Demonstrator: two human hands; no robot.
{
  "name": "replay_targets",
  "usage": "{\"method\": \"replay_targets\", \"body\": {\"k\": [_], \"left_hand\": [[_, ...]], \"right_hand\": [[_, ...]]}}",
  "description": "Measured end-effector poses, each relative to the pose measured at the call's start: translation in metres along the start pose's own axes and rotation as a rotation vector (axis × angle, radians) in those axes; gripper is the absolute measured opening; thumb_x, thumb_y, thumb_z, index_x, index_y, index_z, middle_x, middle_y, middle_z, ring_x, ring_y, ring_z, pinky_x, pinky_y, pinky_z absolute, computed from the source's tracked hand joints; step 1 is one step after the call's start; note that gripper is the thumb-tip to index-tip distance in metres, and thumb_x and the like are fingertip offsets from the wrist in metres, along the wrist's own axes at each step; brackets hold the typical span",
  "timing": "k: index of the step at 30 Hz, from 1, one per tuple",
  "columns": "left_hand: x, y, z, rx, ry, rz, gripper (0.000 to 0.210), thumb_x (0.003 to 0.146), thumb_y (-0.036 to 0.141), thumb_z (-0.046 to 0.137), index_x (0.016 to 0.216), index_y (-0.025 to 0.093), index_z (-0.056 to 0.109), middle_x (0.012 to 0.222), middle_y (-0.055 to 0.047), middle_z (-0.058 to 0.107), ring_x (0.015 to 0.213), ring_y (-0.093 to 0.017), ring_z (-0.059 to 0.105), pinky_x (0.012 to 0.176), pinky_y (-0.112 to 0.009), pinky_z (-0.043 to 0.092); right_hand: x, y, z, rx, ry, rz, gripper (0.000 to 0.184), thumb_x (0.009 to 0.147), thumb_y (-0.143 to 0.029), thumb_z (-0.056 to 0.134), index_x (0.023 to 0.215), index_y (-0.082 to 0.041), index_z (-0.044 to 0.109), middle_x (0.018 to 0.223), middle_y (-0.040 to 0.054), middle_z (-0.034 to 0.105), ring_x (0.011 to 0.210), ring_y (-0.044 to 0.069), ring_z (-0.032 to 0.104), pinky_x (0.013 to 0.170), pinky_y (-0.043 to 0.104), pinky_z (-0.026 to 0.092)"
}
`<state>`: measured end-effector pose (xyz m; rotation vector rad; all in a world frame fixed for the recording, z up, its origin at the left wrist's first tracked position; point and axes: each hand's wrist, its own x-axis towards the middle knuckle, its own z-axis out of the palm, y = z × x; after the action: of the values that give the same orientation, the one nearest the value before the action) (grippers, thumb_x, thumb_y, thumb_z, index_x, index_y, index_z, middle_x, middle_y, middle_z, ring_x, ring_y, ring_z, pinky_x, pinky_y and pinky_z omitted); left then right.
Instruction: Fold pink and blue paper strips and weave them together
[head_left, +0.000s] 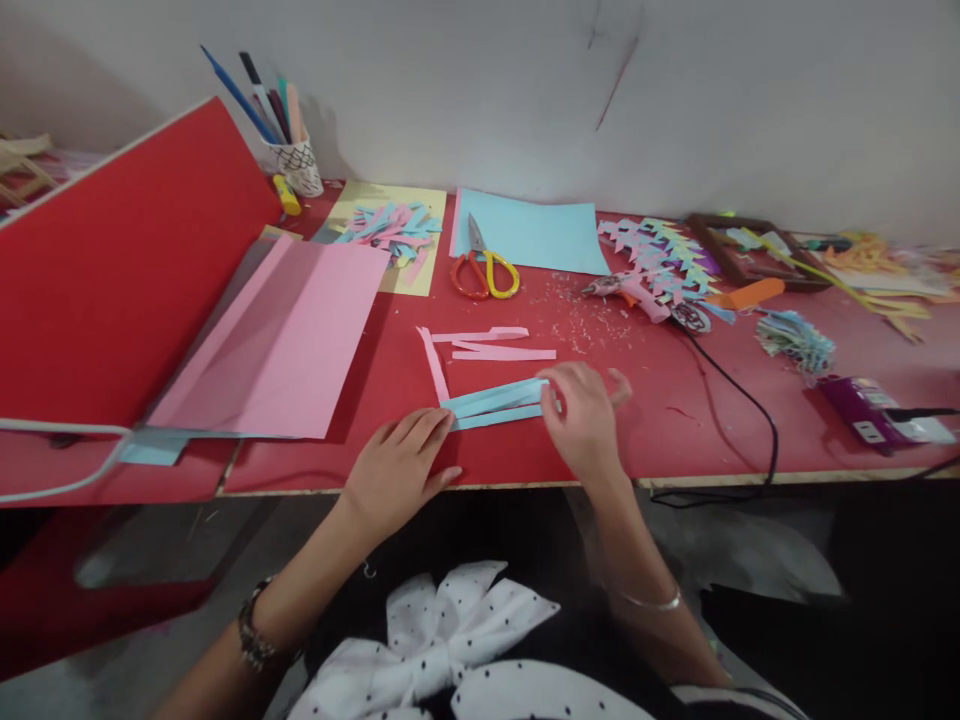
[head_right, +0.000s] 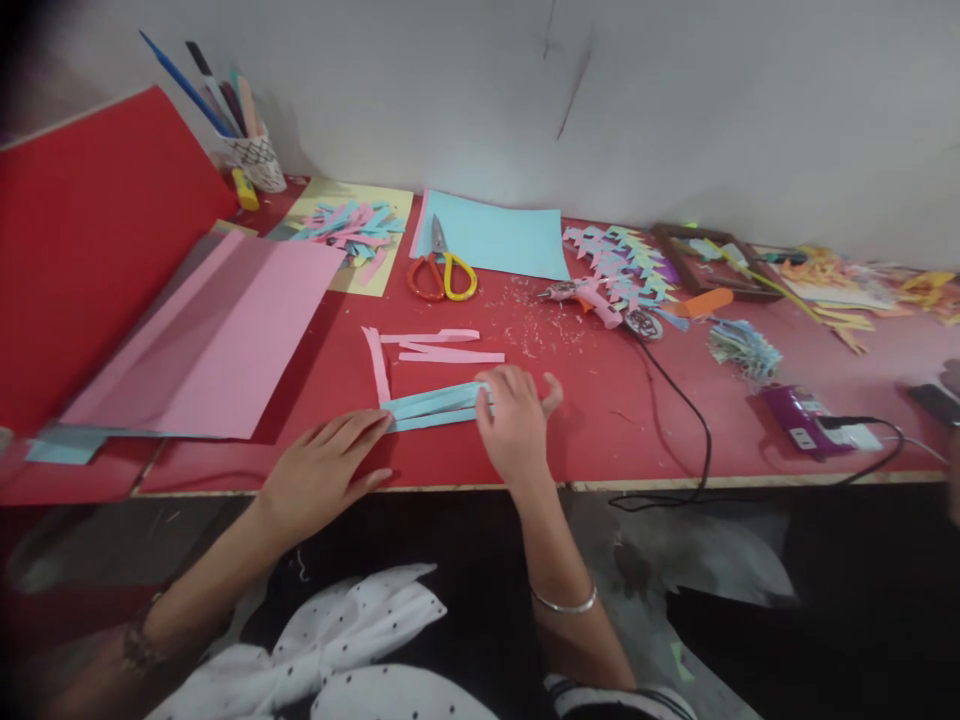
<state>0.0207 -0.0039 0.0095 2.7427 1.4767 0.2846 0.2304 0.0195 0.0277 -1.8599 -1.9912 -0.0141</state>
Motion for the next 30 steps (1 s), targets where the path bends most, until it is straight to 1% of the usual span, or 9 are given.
{"method": "replay_targets", "body": {"k": [2, 4, 6, 9, 16, 21, 28, 30], "left_hand": [[0.000, 0.000, 0.000, 0.022, -0.005, 0.008, 0.045, 0.078, 0.041, 0.051, 0.114, 0.015, 0.054, 0.111, -0.011, 0.061, 0.100, -0.022, 0.056, 0.083, -0.032, 0.044], [-0.001, -0.001, 0.000, 0.033, -0.007, 0.022, 0.048, 0.078, 0.044, 0.050, 0.116, 0.015, 0.052, 0.111, -0.011, 0.060, 0.100, -0.022, 0.056, 0.083, -0.031, 0.044], [-0.001, -0.002, 0.000, 0.029, -0.002, 0.035, 0.051, 0.078, 0.046, 0.047, 0.118, 0.014, 0.050, 0.111, -0.012, 0.060, 0.100, -0.023, 0.056, 0.083, -0.032, 0.044], [-0.001, -0.004, 0.001, 0.003, 0.011, 0.030, 0.051, 0.080, 0.047, 0.044, 0.118, 0.014, 0.049, 0.110, -0.012, 0.061, 0.099, -0.022, 0.056, 0.083, -0.033, 0.044], [0.001, -0.006, 0.001, -0.066, 0.024, 0.013, 0.034, 0.080, 0.036, 0.047, 0.108, 0.018, 0.056, 0.107, -0.008, 0.063, 0.098, -0.021, 0.057, 0.083, -0.033, 0.044], [0.007, -0.007, 0.001, -0.178, 0.100, -0.013, 0.024, 0.081, 0.024, 0.043, 0.100, 0.019, 0.058, 0.099, -0.005, 0.065, 0.092, -0.018, 0.058, 0.080, -0.032, 0.045], [0.011, 0.000, 0.003, -0.290, 0.175, -0.129, 0.011, 0.077, 0.024, 0.051, 0.083, 0.019, 0.059, 0.089, -0.003, 0.066, 0.086, -0.018, 0.057, 0.076, -0.032, 0.046], [0.012, 0.001, 0.004, -0.297, 0.197, -0.157, 0.009, 0.076, 0.023, 0.052, 0.080, 0.018, 0.058, 0.087, -0.003, 0.066, 0.085, -0.018, 0.057, 0.076, -0.031, 0.045]], "right_hand": [[-0.006, -0.008, 0.004, 0.107, -0.129, -0.169, 0.021, 0.083, -0.025, 0.041, 0.094, -0.023, 0.059, 0.102, 0.0050, 0.061, 0.098, 0.019, 0.052, 0.093, 0.038, 0.020], [-0.011, -0.014, 0.009, 0.165, -0.232, -0.264, 0.021, 0.082, -0.028, 0.045, 0.097, -0.024, 0.059, 0.110, 0.0050, 0.058, 0.103, 0.019, 0.050, 0.092, 0.037, 0.022], [-0.012, -0.019, 0.012, 0.173, -0.268, -0.256, 0.020, 0.082, -0.029, 0.047, 0.096, -0.024, 0.060, 0.113, 0.0047, 0.057, 0.104, 0.020, 0.049, 0.092, 0.039, 0.021], [-0.010, -0.020, 0.015, 0.179, -0.282, -0.208, 0.017, 0.081, -0.028, 0.050, 0.093, -0.025, 0.061, 0.109, 0.0048, 0.059, 0.102, 0.021, 0.050, 0.089, 0.039, 0.023], [-0.009, -0.018, 0.016, 0.206, -0.230, -0.191, 0.015, 0.081, -0.025, 0.049, 0.088, -0.023, 0.062, 0.103, 0.0051, 0.060, 0.096, 0.020, 0.053, 0.085, 0.038, 0.022], [-0.013, -0.015, 0.017, 0.180, -0.160, -0.148, 0.013, 0.079, -0.023, 0.050, 0.084, -0.023, 0.062, 0.101, 0.0032, 0.061, 0.096, 0.019, 0.053, 0.089, 0.038, 0.019], [-0.015, -0.013, 0.015, 0.229, -0.121, -0.089, 0.011, 0.078, -0.027, 0.050, 0.078, -0.023, 0.060, 0.097, 0.0020, 0.061, 0.095, 0.018, 0.053, 0.093, 0.039, 0.013], [-0.015, -0.013, 0.016, 0.244, -0.103, -0.081, 0.010, 0.077, -0.026, 0.050, 0.079, -0.023, 0.059, 0.096, 0.0015, 0.061, 0.095, 0.018, 0.053, 0.093, 0.039, 0.012]]}}
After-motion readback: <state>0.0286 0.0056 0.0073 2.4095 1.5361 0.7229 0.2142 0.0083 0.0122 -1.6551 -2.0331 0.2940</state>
